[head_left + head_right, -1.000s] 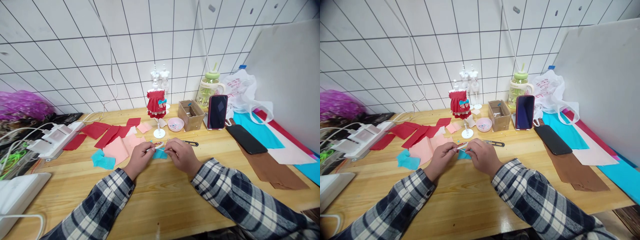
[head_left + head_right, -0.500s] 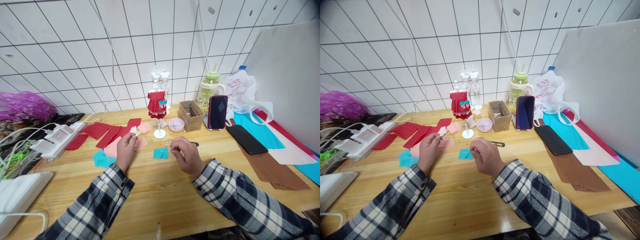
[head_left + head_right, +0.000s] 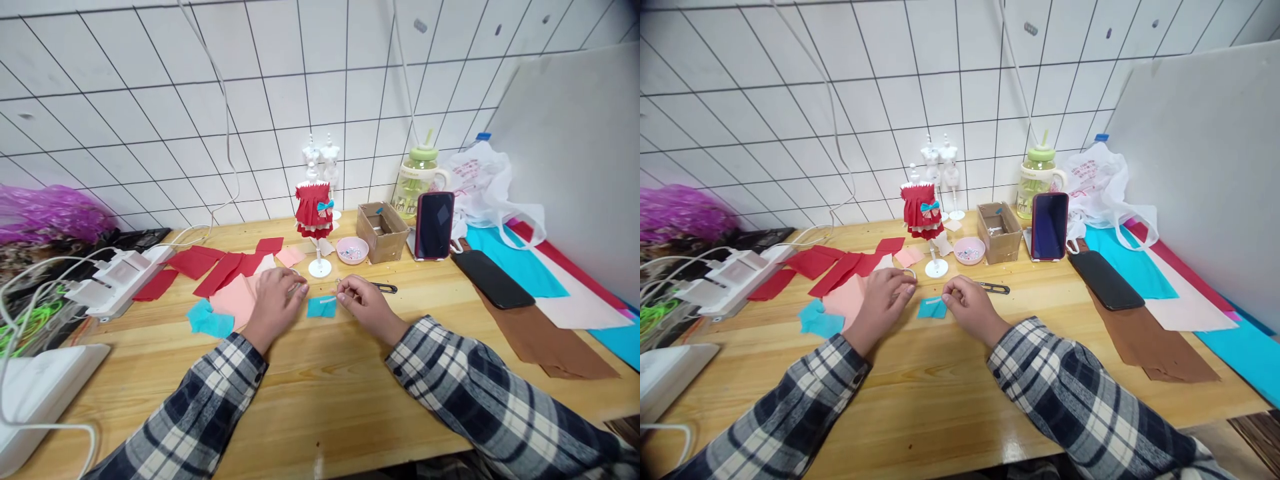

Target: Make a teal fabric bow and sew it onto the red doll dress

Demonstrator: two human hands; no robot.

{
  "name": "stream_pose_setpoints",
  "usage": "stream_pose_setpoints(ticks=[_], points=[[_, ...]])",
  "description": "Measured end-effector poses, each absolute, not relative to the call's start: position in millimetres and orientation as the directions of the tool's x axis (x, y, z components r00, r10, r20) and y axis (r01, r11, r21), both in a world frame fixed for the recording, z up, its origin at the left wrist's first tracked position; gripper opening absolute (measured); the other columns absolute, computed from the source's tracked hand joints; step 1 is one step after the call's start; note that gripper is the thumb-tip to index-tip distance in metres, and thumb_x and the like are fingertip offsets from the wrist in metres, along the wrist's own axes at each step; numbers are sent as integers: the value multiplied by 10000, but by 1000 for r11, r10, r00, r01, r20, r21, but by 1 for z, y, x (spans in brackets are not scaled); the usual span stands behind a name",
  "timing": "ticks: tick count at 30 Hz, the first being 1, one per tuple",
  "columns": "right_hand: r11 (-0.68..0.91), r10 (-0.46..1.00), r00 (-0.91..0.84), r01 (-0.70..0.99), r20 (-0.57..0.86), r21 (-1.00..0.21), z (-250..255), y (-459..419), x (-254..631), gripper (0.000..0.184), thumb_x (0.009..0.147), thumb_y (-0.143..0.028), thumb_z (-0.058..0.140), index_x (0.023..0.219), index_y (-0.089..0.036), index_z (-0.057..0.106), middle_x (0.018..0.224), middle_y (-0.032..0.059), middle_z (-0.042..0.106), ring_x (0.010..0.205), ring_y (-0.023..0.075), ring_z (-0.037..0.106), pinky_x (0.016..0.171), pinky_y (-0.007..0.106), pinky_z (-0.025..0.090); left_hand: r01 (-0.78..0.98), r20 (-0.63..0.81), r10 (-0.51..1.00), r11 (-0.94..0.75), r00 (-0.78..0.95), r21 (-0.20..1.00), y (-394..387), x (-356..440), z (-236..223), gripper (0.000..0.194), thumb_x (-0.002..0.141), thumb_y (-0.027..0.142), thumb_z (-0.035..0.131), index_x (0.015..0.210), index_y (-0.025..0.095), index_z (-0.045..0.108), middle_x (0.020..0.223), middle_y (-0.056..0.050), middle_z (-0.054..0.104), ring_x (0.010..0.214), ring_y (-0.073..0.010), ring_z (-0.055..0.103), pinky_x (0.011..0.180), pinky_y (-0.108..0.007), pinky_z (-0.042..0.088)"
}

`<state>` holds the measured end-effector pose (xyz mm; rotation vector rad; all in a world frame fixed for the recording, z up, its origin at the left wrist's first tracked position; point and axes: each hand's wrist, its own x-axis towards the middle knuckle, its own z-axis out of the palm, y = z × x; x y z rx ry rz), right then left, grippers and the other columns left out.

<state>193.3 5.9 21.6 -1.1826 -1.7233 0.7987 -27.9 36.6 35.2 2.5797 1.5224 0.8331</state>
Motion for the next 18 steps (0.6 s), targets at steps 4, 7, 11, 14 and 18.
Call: stream_pose_setpoints(ticks=[4, 7, 11, 14, 18], points=[[308, 951, -158, 384, 266, -871, 21, 7, 193, 66, 813, -244, 552, 795, -182, 566, 717, -9, 515, 613, 120, 453, 574, 247, 356, 637, 329, 793, -609, 513, 473, 27, -18, 33, 388, 952, 471, 408, 902, 225, 704, 1000, -63, 616, 1004, -235, 515, 929, -426, 362], [282, 958, -159, 392, 238, -876, 21, 8, 193, 58, 805, -237, 553, 789, -183, 565, 717, -12, 517, 611, 119, 456, 573, 245, 355, 616, 316, 775, -628, 547, 475, 25, -14, 32, 304, 929, 443, 486, 892, 232, 701, 1003, -57, 625, 1001, -230, 514, 929, -423, 353], [249, 966, -164, 399, 199, -882, 20, 9, 192, 62, 804, -238, 550, 792, -181, 571, 726, -14, 523, 603, 113, 455, 577, 246, 359, 585, 330, 726, -684, 604, 436, 25, -13, 34, 239, 934, 348, 500, 853, 233, 693, 995, -45, 640, 966, -213, 524, 917, -422, 345], [235, 969, -167, 400, 181, -886, 19, 9, 191, 77, 805, -250, 559, 792, -178, 583, 714, -17, 527, 597, 111, 460, 579, 244, 362, 543, 365, 691, -719, 624, 434, 23, -11, 35, 178, 910, 284, 529, 834, 219, 676, 964, -45, 642, 941, -206, 526, 881, -404, 365], [204, 975, -163, 401, 150, -893, 19, 9, 190, 101, 799, -270, 580, 772, -176, 607, 679, -24, 542, 574, 104, 451, 567, 237, 355, 495, 435, 677, -733, 594, 466, 21, -10, 35, 173, 899, 245, 531, 788, 204, 657, 888, -43, 639, 879, -190, 529, 834, -373, 398]])
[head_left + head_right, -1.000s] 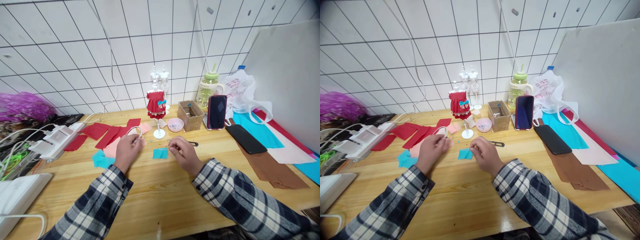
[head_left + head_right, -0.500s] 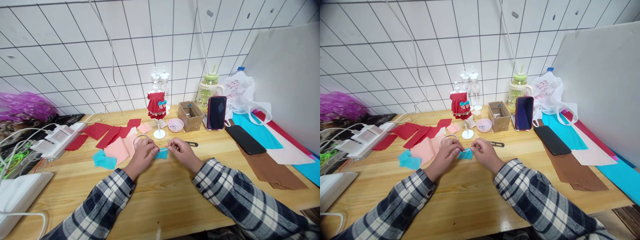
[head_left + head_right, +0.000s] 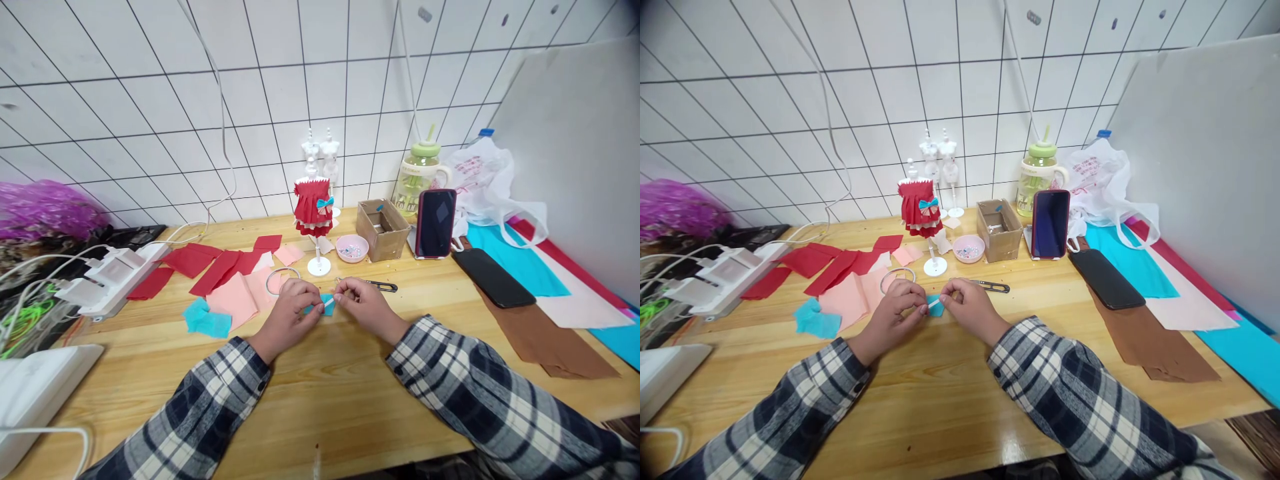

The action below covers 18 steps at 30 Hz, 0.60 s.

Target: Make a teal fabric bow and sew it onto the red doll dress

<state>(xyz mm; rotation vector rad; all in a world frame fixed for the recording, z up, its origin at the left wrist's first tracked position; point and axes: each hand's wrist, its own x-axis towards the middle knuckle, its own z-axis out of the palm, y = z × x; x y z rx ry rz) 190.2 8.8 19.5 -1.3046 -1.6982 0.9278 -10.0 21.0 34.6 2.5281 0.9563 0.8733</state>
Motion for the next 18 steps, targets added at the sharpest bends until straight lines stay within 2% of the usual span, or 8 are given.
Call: stream_pose_setpoints(ticks=[5, 8, 10, 14, 16, 18], points=[[209, 978, -114, 411, 178, -887, 19, 10, 192, 128, 807, -290, 586, 788, -174, 637, 708, -14, 590, 567, 102, 460, 563, 237, 363, 456, 441, 726, -680, 527, 575, 20, -10, 36, 202, 891, 269, 541, 743, 196, 659, 836, -42, 635, 837, -183, 559, 806, -354, 427], [197, 975, 16, 411, 223, -890, 19, 13, 197, 158, 831, -299, 576, 905, -177, 642, 771, -2, 628, 527, 97, 450, 527, 239, 368, 443, 370, 823, -550, 431, 708, 21, -11, 37, 282, 915, 325, 511, 735, 198, 685, 866, -50, 641, 875, -193, 580, 861, -367, 442], [257, 950, 45, 440, 308, -860, 20, 12, 200, 191, 838, -297, 592, 982, -182, 640, 834, 15, 649, 521, 100, 460, 522, 248, 386, 408, 296, 871, -453, 392, 793, 22, -11, 36, 317, 933, 371, 482, 814, 206, 724, 948, -64, 650, 953, -209, 585, 927, -385, 439], [517, 835, -166, 563, 525, -645, 24, 4, 198, 162, 878, -277, 589, 998, -204, 669, 903, 51, 675, 755, 162, 595, 681, 282, 454, 268, 192, 867, -342, 461, 901, 25, -12, 30, 343, 944, 415, 459, 1026, 230, 736, 1145, -87, 630, 1115, -237, 559, 1035, -421, 402], [591, 787, -276, 597, 552, -543, 25, 0, 196, 167, 902, -281, 568, 1014, -219, 676, 940, 58, 685, 861, 183, 613, 749, 296, 458, 217, 178, 857, -315, 484, 924, 25, -12, 27, 333, 935, 419, 481, 1069, 242, 729, 1181, -89, 620, 1153, -247, 549, 1059, -436, 389], [613, 763, -320, 634, 562, -471, 25, -2, 195, 171, 917, -290, 552, 1010, -226, 680, 947, 57, 689, 885, 187, 614, 771, 301, 454, 193, 173, 851, -302, 495, 934, 24, -12, 25, 313, 923, 415, 510, 1076, 253, 730, 1194, -87, 618, 1173, -251, 543, 1077, -449, 374]])
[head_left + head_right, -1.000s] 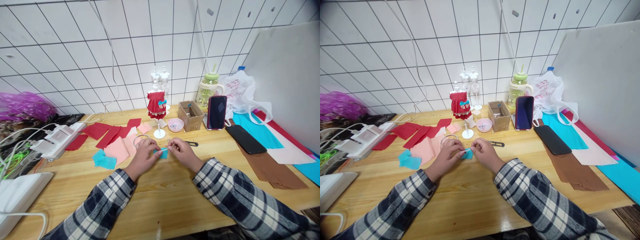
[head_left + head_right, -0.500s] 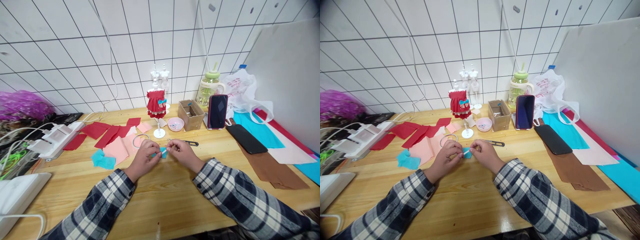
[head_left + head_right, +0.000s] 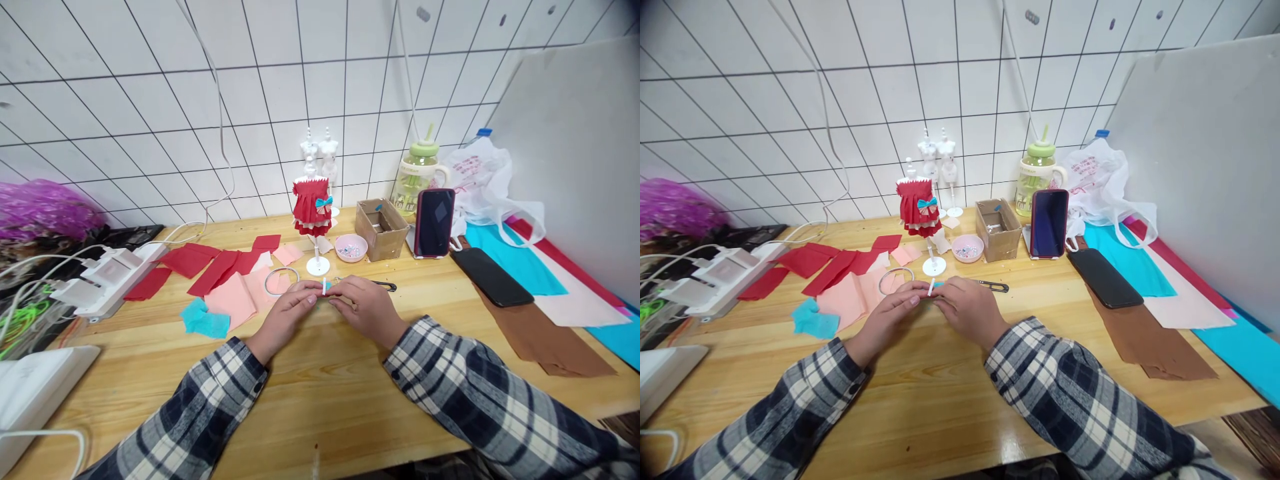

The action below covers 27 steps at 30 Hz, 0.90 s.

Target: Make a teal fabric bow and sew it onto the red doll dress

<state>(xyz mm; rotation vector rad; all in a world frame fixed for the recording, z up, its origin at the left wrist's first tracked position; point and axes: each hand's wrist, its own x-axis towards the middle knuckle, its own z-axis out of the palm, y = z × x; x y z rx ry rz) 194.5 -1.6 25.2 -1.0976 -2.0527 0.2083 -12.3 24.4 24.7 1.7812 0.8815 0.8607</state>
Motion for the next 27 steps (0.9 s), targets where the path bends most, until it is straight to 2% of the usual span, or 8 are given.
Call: stream_pose_setpoints(ticks=[10, 15, 18, 20, 24, 27], points=[[622, 720, -402, 734, 566, -271, 25, -1, 198, 247, 962, -321, 471, 941, -223, 696, 909, 61, 706, 848, 179, 614, 761, 305, 427, 183, 142, 840, -274, 524, 944, 20, -11, 25, 265, 901, 365, 549, 1058, 262, 736, 1208, -74, 629, 1182, -249, 545, 1103, -458, 355], [607, 728, -408, 757, 551, -241, 28, -3, 197, 251, 954, -299, 465, 920, -216, 700, 887, 71, 704, 823, 182, 614, 732, 306, 419, 206, 170, 822, -328, 544, 922, 18, -9, 26, 274, 891, 350, 556, 1091, 260, 719, 1219, -75, 626, 1179, -252, 544, 1089, -461, 366], [597, 742, -366, 743, 562, -303, 30, -5, 195, 216, 930, -276, 487, 894, -214, 691, 856, 60, 700, 791, 169, 617, 705, 291, 417, 241, 191, 801, -383, 568, 892, 17, -8, 28, 278, 902, 334, 540, 1108, 253, 708, 1212, -83, 625, 1162, -246, 550, 1066, -450, 383], [568, 774, -311, 727, 552, -386, 30, -6, 192, 167, 892, -253, 524, 850, -209, 680, 824, 46, 692, 754, 157, 609, 675, 278, 411, 285, 210, 790, -434, 576, 855, 16, -6, 30, 274, 907, 344, 537, 1096, 246, 708, 1185, -89, 634, 1135, -244, 558, 1037, -444, 405], [486, 854, -219, 661, 473, -572, 30, -5, 187, 50, 789, -205, 605, 761, -194, 645, 735, 11, 656, 632, 127, 547, 592, 255, 379, 376, 289, 767, -559, 572, 739, 16, -2, 29, 223, 906, 344, 548, 997, 240, 723, 1062, -77, 672, 1025, -224, 586, 954, -415, 440], [436, 893, -189, 581, 408, -687, 26, -3, 184, 38, 763, -196, 628, 731, -187, 646, 666, -9, 624, 570, 111, 503, 574, 247, 376, 418, 342, 760, -607, 552, 676, 17, -1, 27, 186, 903, 316, 560, 913, 225, 722, 976, -65, 685, 943, -205, 596, 890, -389, 454]])
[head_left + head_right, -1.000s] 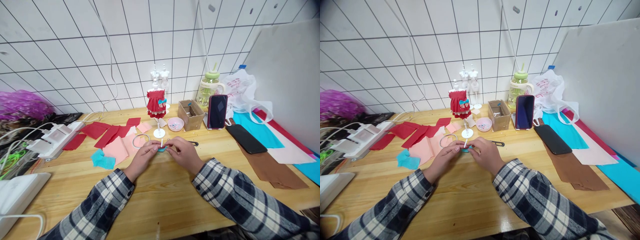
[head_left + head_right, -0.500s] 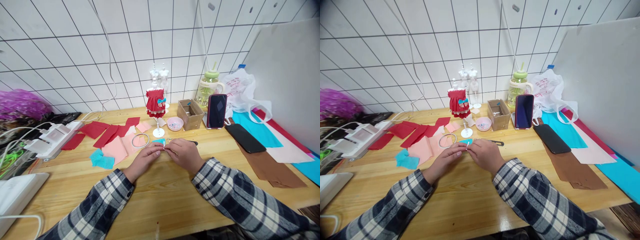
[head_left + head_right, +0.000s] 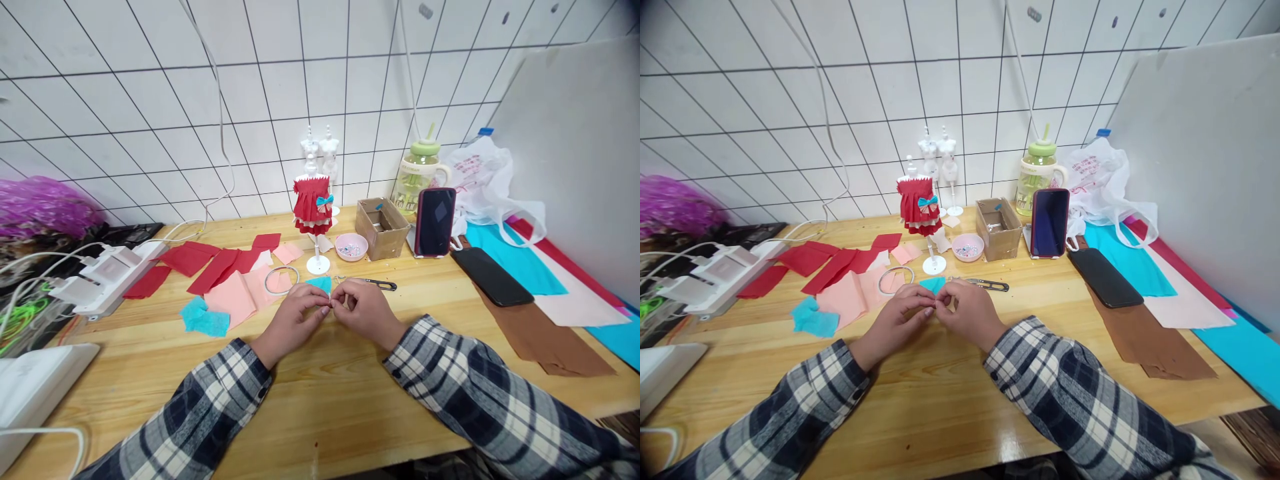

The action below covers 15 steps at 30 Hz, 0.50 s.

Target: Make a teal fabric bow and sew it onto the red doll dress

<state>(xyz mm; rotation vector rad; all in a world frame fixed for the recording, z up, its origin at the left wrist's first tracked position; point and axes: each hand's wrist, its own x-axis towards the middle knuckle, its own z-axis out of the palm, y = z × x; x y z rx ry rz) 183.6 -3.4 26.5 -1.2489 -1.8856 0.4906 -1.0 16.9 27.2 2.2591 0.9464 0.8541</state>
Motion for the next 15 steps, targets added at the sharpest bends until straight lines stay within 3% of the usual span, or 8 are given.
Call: stream_pose_setpoints(ticks=[5, 15], points=[[340, 940, -136, 454, 313, -824, 22, -4, 180, 51, 771, -198, 639, 768, -189, 689, 629, -22, 611, 503, 95, 467, 531, 235, 381, 466, 358, 787, -596, 503, 654, 17, -3, 27, 185, 902, 311, 566, 832, 216, 709, 916, -57, 688, 897, -198, 598, 841, -372, 464], [486, 874, -242, 457, 421, -745, 23, -10, 180, 136, 849, -217, 625, 909, -226, 746, 752, 8, 691, 626, 124, 548, 625, 253, 428, 483, 392, 822, -563, 413, 671, 17, -5, 29, 112, 787, 187, 587, 707, 213, 662, 838, -39, 698, 858, -197, 621, 837, -366, 490]])
